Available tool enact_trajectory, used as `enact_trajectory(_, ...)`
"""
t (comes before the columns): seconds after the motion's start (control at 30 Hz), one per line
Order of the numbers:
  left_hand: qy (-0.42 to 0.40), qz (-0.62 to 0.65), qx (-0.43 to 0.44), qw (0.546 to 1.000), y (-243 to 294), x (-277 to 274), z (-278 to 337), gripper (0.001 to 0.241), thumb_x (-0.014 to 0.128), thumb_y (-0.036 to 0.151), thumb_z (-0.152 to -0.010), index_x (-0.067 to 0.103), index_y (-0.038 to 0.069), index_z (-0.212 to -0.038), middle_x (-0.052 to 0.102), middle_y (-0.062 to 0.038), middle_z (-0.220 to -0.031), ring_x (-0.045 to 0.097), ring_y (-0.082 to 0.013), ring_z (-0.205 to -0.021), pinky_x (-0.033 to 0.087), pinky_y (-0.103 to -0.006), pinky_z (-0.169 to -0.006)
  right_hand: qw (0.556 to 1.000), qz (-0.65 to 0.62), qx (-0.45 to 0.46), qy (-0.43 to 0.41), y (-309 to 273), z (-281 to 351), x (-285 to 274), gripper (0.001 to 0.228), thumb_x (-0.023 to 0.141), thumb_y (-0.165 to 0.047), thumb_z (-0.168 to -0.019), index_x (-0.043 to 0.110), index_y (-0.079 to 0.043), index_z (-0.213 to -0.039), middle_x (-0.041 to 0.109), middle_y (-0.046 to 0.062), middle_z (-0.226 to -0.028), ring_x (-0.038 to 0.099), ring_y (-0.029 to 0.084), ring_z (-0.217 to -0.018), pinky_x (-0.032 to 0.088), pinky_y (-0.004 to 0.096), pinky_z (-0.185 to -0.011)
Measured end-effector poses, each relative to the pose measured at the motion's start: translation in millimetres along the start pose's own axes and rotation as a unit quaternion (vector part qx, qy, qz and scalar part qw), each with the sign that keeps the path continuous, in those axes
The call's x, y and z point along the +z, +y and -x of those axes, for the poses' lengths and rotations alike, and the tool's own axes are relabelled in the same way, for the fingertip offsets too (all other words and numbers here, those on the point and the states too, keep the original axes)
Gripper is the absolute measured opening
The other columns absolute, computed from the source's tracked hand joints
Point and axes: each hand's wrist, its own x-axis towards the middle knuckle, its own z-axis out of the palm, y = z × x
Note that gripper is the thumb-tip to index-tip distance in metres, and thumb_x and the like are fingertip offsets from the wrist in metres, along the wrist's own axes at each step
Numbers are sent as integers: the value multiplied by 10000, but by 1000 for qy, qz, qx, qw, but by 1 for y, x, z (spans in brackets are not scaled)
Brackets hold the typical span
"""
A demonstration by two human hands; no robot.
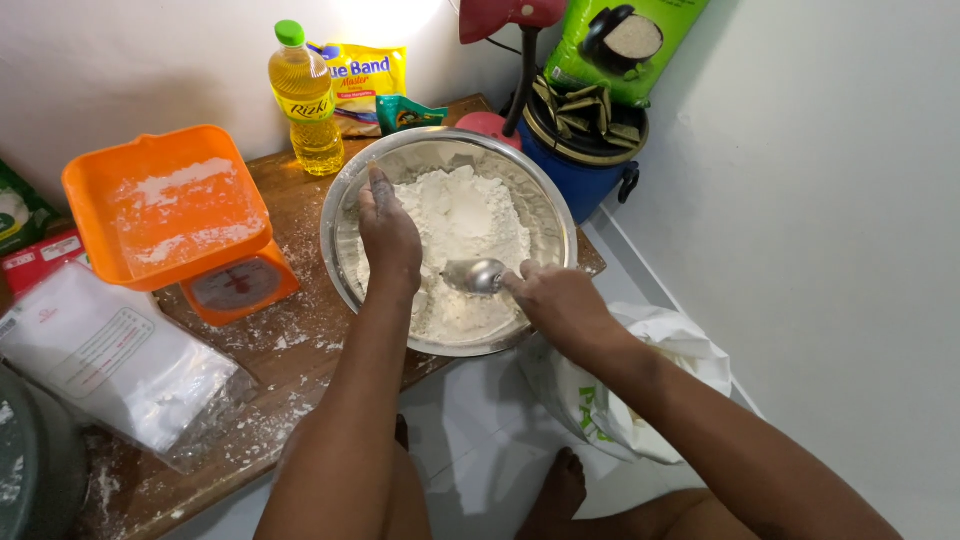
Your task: Scooping flour from a plastic bag into a large metal bowl using a metal scoop tool.
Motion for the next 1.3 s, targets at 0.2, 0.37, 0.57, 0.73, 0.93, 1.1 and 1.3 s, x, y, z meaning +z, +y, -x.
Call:
enact_trajectory(0.2,-14,-1,-9,1000,5,1,-6,617,368,583,-1034,623,90,-1303,666,-137,-1296,674,-226,-1146,537,-381,-1028,999,-9,31,-37,18,5,-50,198,644,-169,-959,728,-149,-1137,692,65,-786,720,260,-603,560,391,-503)
enact_trajectory(0.37,-121,-51,-13,991,25,-4,2,502,512,531,-985,766,109,-1083,762,-97,-1036,736,-170,-853,619,-276,-751,998,-46,-1,-46,26,-9,-13,196,653,-193,-957,722,-151,-1135,707,74,-802,720,275,-618,571,407,-536)
enact_trajectory(0.57,-141,-211,79,964,14,-9,-14,520,550,628,-952,812,179,-985,791,-68,-960,752,-238,-954,586,-386,-876,997,-82,-13,-8,15,-47,50,225,660,-261,-951,711,-210,-1165,707,93,-825,723,326,-666,583,466,-583)
enact_trajectory(0.73,-129,-264,97,951,11,-14,-18,487,569,653,-936,813,234,-982,780,-58,-948,720,-297,-1045,556,-439,-948,995,-103,15,4,18,-75,56,222,666,-270,-952,725,-232,-1162,716,86,-823,745,329,-731,604,473,-640)
enact_trajectory(0.93,-76,-220,102,967,15,-16,-21,505,548,586,-971,806,152,-1001,783,-94,-1007,704,-321,-1097,539,-461,-965,995,-88,45,16,26,-97,46,286,680,-254,-945,726,-206,-1223,725,105,-824,747,341,-744,601,500,-655)
enact_trajectory(1.1,-43,-177,106,977,34,-21,-1,513,503,536,-1001,800,118,-1006,785,-122,-1002,707,-318,-1111,534,-455,-977,984,-146,101,5,36,-83,-17,263,682,-297,-947,734,-229,-1196,759,109,-910,747,352,-899,585,484,-763)
enact_trajectory(1.3,-37,-157,120,980,27,-14,-7,477,499,457,-1005,784,75,-1006,780,-163,-1004,701,-351,-1110,531,-487,-968,981,-54,-6,186,54,-87,72,108,714,-190,-935,784,-125,-985,700,153,-747,704,380,-725,548,500,-638)
